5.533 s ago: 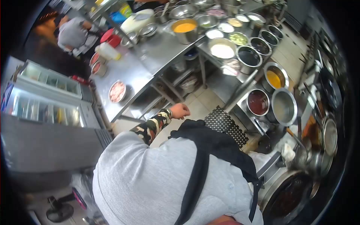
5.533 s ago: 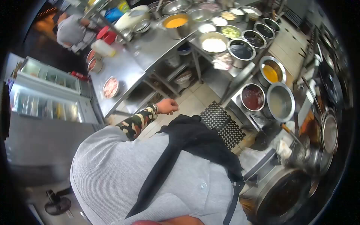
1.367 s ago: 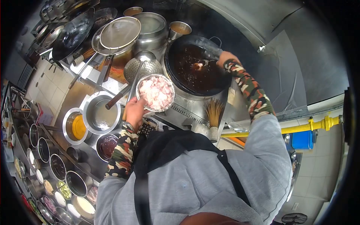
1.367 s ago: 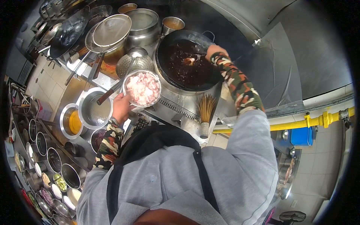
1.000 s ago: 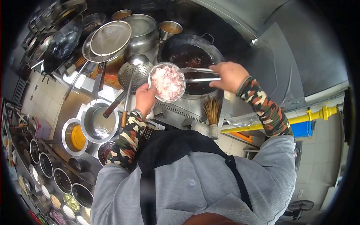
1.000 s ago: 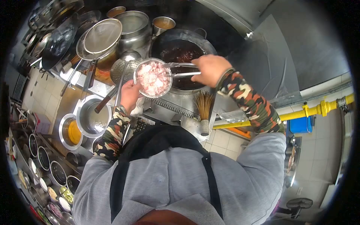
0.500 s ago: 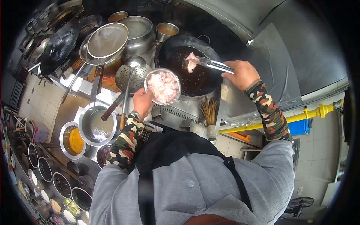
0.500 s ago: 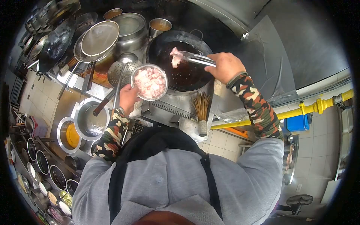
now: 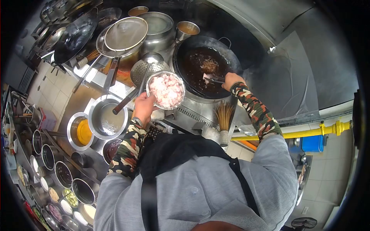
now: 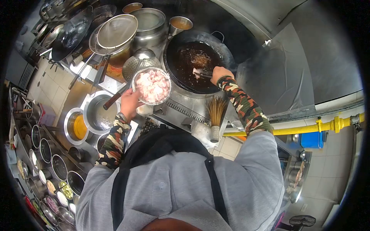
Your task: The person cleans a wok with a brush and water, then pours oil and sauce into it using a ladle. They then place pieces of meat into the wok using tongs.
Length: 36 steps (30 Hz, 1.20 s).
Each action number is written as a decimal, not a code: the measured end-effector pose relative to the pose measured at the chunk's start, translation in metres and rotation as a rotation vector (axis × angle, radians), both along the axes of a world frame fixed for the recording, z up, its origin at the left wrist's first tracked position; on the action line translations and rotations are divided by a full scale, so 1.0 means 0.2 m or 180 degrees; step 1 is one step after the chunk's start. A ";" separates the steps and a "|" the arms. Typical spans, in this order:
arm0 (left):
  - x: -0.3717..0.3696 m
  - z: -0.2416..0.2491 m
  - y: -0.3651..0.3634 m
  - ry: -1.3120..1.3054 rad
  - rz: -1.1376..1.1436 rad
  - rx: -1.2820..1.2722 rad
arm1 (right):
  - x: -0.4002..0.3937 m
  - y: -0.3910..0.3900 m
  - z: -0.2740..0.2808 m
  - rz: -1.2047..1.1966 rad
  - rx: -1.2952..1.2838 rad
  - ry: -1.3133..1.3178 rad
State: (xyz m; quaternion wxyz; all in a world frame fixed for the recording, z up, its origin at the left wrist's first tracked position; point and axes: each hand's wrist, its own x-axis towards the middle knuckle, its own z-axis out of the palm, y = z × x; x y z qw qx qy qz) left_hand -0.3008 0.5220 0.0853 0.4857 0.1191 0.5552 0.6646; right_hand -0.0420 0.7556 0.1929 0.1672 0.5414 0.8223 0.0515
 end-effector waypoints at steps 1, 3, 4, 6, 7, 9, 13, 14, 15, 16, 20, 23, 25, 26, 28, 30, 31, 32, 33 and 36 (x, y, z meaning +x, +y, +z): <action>0.00 0.01 0.00 0.0012 -0.0012 -0.0005 | -0.01 -0.02 0.03 0.0122 0.0047 0.0101; 0.01 0.00 0.01 -0.0032 -0.0017 0.0028 | -0.03 0.00 0.11 0.0156 0.0173 0.0304; 0.02 0.01 0.01 -0.0040 -0.0034 0.0087 | -0.03 -0.03 0.17 0.0383 0.0233 0.0430; 0.03 0.02 0.05 -0.0051 -0.0087 0.0174 | -0.06 -0.13 0.37 0.0621 0.0254 0.0576; 0.04 0.00 0.07 -0.0025 -0.0107 0.0189 | -0.08 -0.18 0.43 0.0584 0.0272 0.0569; 0.06 0.00 0.11 0.0000 -0.0166 0.0223 | -0.10 -0.28 0.50 0.0958 0.0122 0.0555; 0.13 0.01 0.18 0.0104 -0.0336 0.0505 | -0.16 -0.43 0.53 0.0898 -0.0315 0.0107; 0.15 0.01 0.19 0.0155 -0.0329 0.0596 | -0.18 -0.46 0.53 0.0844 -0.0387 0.0038; 0.17 0.02 0.20 0.0139 -0.0361 0.0602 | -0.15 -0.45 0.52 0.0810 -0.0384 0.0026; 0.18 0.06 0.20 0.0076 -0.0307 0.0582 | -0.14 -0.45 0.50 0.0873 -0.0238 0.0146; 0.16 0.03 0.21 0.0006 -0.0344 0.0293 | -0.05 -0.46 0.62 0.0790 -0.0123 0.0458; 0.13 -0.08 0.23 -0.0022 -0.0327 0.0327 | 0.02 -0.43 0.69 0.0625 -0.0039 0.0585; 0.11 -0.16 0.22 0.0080 -0.0319 0.0326 | 0.07 -0.40 0.72 0.0541 0.0041 0.0640; 0.11 -0.16 0.20 0.0009 -0.0275 0.0269 | 0.09 -0.37 0.73 0.0420 0.0108 0.0696; 0.11 -0.14 0.16 -0.0046 -0.0214 0.0281 | 0.14 -0.30 0.72 0.0204 0.0259 0.0706; 0.12 -0.11 0.13 -0.0097 -0.0147 0.0220 | 0.17 -0.20 0.64 0.0021 0.0239 0.0609; 0.12 -0.11 0.12 -0.0159 -0.0086 0.0159 | 0.19 -0.14 0.58 -0.0168 0.0218 0.0499; 0.12 -0.11 0.11 -0.0114 -0.0105 0.0111 | 0.21 -0.06 0.48 -0.0162 0.0172 0.0444; 0.12 -0.10 0.10 -0.0106 -0.0098 0.0093 | 0.20 -0.01 0.39 -0.0219 0.0214 0.0262; 0.14 -0.05 0.07 -0.0090 0.0125 0.0089 | 0.17 0.10 0.14 -0.0459 -0.0034 0.0004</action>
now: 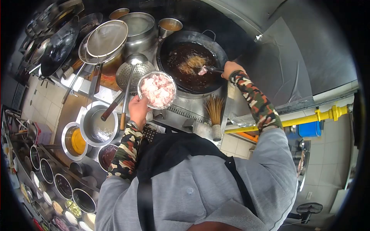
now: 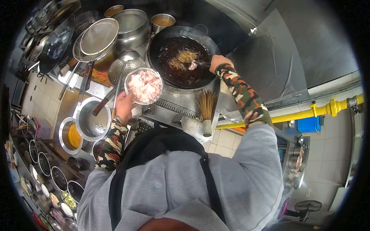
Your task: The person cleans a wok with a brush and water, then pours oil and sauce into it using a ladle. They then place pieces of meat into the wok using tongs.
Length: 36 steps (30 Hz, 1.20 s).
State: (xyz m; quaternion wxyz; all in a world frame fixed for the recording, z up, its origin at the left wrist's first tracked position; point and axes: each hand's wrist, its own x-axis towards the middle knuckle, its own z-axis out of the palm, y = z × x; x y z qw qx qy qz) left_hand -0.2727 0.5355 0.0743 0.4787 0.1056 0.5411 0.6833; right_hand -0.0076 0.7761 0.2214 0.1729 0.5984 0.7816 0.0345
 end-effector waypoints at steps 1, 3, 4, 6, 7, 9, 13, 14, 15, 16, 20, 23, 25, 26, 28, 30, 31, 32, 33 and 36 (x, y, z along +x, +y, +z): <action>0.00 0.03 -0.01 0.0013 0.0003 0.0019 | -0.02 0.01 -0.03 -0.0041 0.0051 0.0008; -0.02 0.04 -0.02 0.0043 0.0049 0.0020 | -0.03 0.04 -0.04 0.0029 -0.0018 0.0093; -0.03 0.04 -0.02 -0.0083 0.0063 0.0104 | -0.03 0.04 -0.01 0.0065 0.0113 0.0145; -0.05 0.02 -0.03 -0.0124 0.0047 0.0104 | -0.03 0.05 0.09 0.0171 0.0282 0.0255; -0.05 0.03 -0.03 -0.0129 0.0049 0.0077 | 0.01 0.12 0.08 0.0491 0.0452 0.0379; -0.04 0.08 -0.01 -0.0003 -0.0044 0.0276 | -0.11 -0.07 0.34 0.0908 0.0104 0.0765; 0.00 0.09 0.06 0.0162 -0.0300 0.0412 | -0.27 -0.42 0.45 0.2071 0.0109 0.0450; 0.01 0.09 0.08 0.0309 -0.0350 0.0397 | -0.30 -0.47 0.40 0.2136 0.0145 0.0302; 0.02 0.10 0.09 0.0310 -0.0390 0.0405 | -0.31 -0.50 0.36 0.2201 0.0174 0.0154; 0.04 0.15 0.09 0.0173 -0.0401 0.0402 | -0.32 -0.51 0.33 0.2168 0.0179 0.0154; 0.03 0.12 0.12 -0.0026 -0.0350 0.0340 | -0.30 -0.50 0.33 0.1933 0.0308 -0.0030; 0.00 0.06 0.12 0.0068 -0.0363 0.0245 | -0.26 -0.48 0.43 0.1850 0.0549 0.0337; -0.01 0.02 0.13 0.0098 -0.0336 0.0151 | -0.26 -0.45 0.49 0.1799 0.0791 0.0660; -0.02 0.01 0.13 0.0138 -0.0320 0.0056 | -0.26 -0.41 0.50 0.1715 0.0865 0.0673; -0.03 0.00 0.11 0.0167 -0.0298 0.0035 | -0.29 -0.33 0.53 0.1480 0.0900 0.0638; -0.04 -0.03 0.08 0.0051 -0.0258 0.0078 | -0.32 -0.17 0.46 0.1314 0.0839 0.0528; -0.05 -0.05 0.07 0.0060 -0.0237 0.0079 | -0.34 -0.09 0.40 0.1137 0.0775 0.0414; -0.07 -0.07 0.05 0.0167 -0.0299 -0.0011 | -0.38 -0.04 0.35 0.0978 0.0712 0.0347; -0.07 -0.08 0.03 0.0268 -0.0356 -0.0108 | -0.41 0.03 0.28 0.0981 0.0604 0.0213; -0.07 -0.08 0.00 0.0142 -0.0025 -0.0043 | -0.50 0.26 0.05 0.0735 0.0463 0.0132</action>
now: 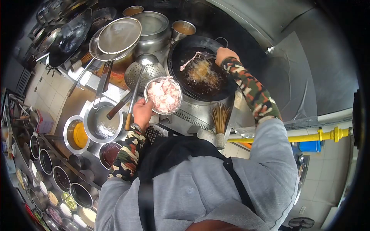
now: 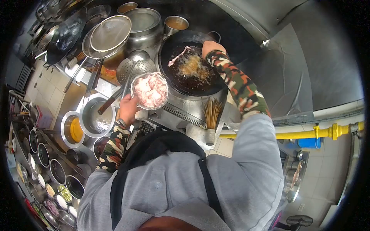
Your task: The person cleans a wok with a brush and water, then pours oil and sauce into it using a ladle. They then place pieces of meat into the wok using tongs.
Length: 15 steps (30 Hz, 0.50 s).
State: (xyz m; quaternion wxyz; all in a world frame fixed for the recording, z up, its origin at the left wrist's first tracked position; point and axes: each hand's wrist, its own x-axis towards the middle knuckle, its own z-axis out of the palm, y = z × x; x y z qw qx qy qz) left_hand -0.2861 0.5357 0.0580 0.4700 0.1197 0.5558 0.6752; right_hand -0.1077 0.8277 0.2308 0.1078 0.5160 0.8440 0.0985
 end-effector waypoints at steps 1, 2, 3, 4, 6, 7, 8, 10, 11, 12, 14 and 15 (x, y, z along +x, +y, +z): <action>-0.01 -0.01 -0.01 -0.0093 0.0047 0.0078 | -0.02 0.06 -0.06 -0.0183 -0.0058 0.0080; -0.01 0.02 -0.02 -0.0091 0.0082 0.0067 | -0.05 0.10 -0.07 -0.0371 -0.0117 0.0161; -0.02 0.05 -0.04 -0.0037 0.0020 0.0020 | -0.06 0.14 -0.08 -0.0345 -0.0130 0.0162; -0.03 0.08 -0.05 0.0015 -0.0050 -0.0024 | -0.07 0.16 -0.08 -0.0456 -0.0193 0.0114; -0.04 0.05 -0.04 0.0042 -0.0045 -0.0003 | -0.07 0.22 -0.06 -0.0565 -0.0243 0.0065; -0.04 0.04 -0.04 0.0063 -0.0057 0.0016 | -0.07 0.24 -0.04 -0.0543 -0.0148 0.0065; -0.04 0.04 -0.04 0.0054 -0.0056 0.0019 | -0.06 0.26 -0.03 -0.0523 -0.0052 0.0063; -0.03 0.06 -0.03 0.0041 -0.0015 0.0096 | -0.07 0.22 0.06 -0.0586 -0.0009 0.0107; -0.02 0.09 -0.03 0.0039 -0.0026 0.0110 | -0.07 0.23 0.08 -0.0597 0.0005 0.0108; 0.00 0.13 -0.02 -0.0080 -0.0004 0.0141 | -0.07 0.24 0.10 -0.0605 0.0008 0.0239; 0.00 0.16 -0.02 -0.0189 0.0007 0.0185 | -0.06 0.23 0.15 -0.0588 0.0035 0.0426; 0.00 0.14 -0.01 -0.0127 -0.0034 0.0168 | -0.06 0.23 0.16 -0.0596 0.0051 0.0433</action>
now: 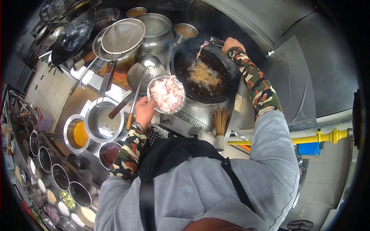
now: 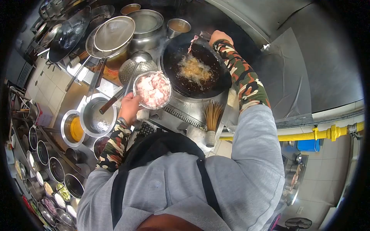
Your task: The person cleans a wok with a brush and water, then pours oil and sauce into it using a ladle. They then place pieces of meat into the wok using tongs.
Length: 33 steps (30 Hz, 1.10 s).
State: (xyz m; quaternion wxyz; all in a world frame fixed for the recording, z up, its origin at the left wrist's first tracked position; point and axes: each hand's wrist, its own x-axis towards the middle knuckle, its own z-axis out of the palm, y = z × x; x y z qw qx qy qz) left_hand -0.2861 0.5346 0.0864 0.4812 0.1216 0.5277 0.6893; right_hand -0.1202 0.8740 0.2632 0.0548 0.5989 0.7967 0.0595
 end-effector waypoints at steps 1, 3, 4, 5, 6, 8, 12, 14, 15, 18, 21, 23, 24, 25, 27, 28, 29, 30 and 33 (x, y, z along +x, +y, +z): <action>0.00 -0.01 0.01 0.0061 -0.0040 -0.0019 | 0.00 0.01 0.01 -0.0021 0.0012 0.0014; 0.01 -0.03 0.02 0.0018 -0.0062 0.0007 | 0.00 0.01 0.00 -0.0055 0.0023 0.0029; 0.01 -0.03 0.03 -0.0026 -0.0074 0.0027 | 0.00 0.02 -0.02 -0.0043 -0.0105 -0.0203; 0.02 -0.04 0.03 -0.0021 -0.0088 0.0032 | 0.00 0.02 -0.03 -0.0032 -0.0234 -0.0431; 0.02 -0.04 0.03 0.0064 -0.0115 -0.0037 | 0.02 0.02 -0.05 -0.0040 -0.0233 -0.0425; 0.02 -0.02 0.04 0.0150 -0.0088 -0.0096 | 0.01 -0.03 -0.05 0.0126 -0.0035 0.0003; 0.02 0.00 0.00 0.0184 -0.0033 -0.0074 | 0.04 -0.19 0.11 0.0837 -0.0469 0.0328; 0.02 0.00 -0.01 0.0397 -0.0069 -0.0108 | 0.05 -0.47 0.23 0.1708 -0.0400 0.0032; 0.02 0.00 0.00 0.0248 -0.0048 0.0017 | 0.05 -0.61 0.26 0.2005 -0.0380 -0.0159; 0.03 -0.07 0.07 0.0367 -0.0109 0.0251 | 0.09 -0.86 0.20 0.2765 -0.0071 -0.0647; 0.08 -0.01 0.10 0.0597 -0.0294 0.0261 | 0.11 -0.97 0.09 0.2779 0.0521 -0.0957; 0.11 0.06 0.12 0.0449 -0.0284 0.0273 | 0.18 -0.96 0.06 0.2642 0.0499 -0.0935; 0.13 0.09 0.13 0.0294 -0.0202 0.0272 | 0.21 -0.95 0.07 0.2580 0.0480 -0.0916; 0.13 0.09 0.14 0.0295 -0.0208 0.0295 | 0.24 -0.95 0.10 0.2370 0.0466 -0.0904; 0.15 0.09 0.17 0.0253 -0.0103 0.0192 | 0.31 -0.96 0.20 0.2120 0.0269 -0.0762; 0.16 0.08 0.18 0.0246 -0.0108 0.0202 | 0.33 -0.97 0.25 0.2015 0.0178 -0.0693; 0.16 0.08 0.19 0.0329 -0.0181 0.0232 | 0.36 -0.97 0.27 0.2007 0.0184 -0.0700; 0.16 0.07 0.21 0.0416 -0.0251 0.0263 | 0.39 -0.96 0.30 0.1947 0.0193 -0.0585; 0.17 0.01 0.24 0.0627 -0.0368 0.0284 | 0.45 -0.94 0.38 0.1849 0.0086 -0.0254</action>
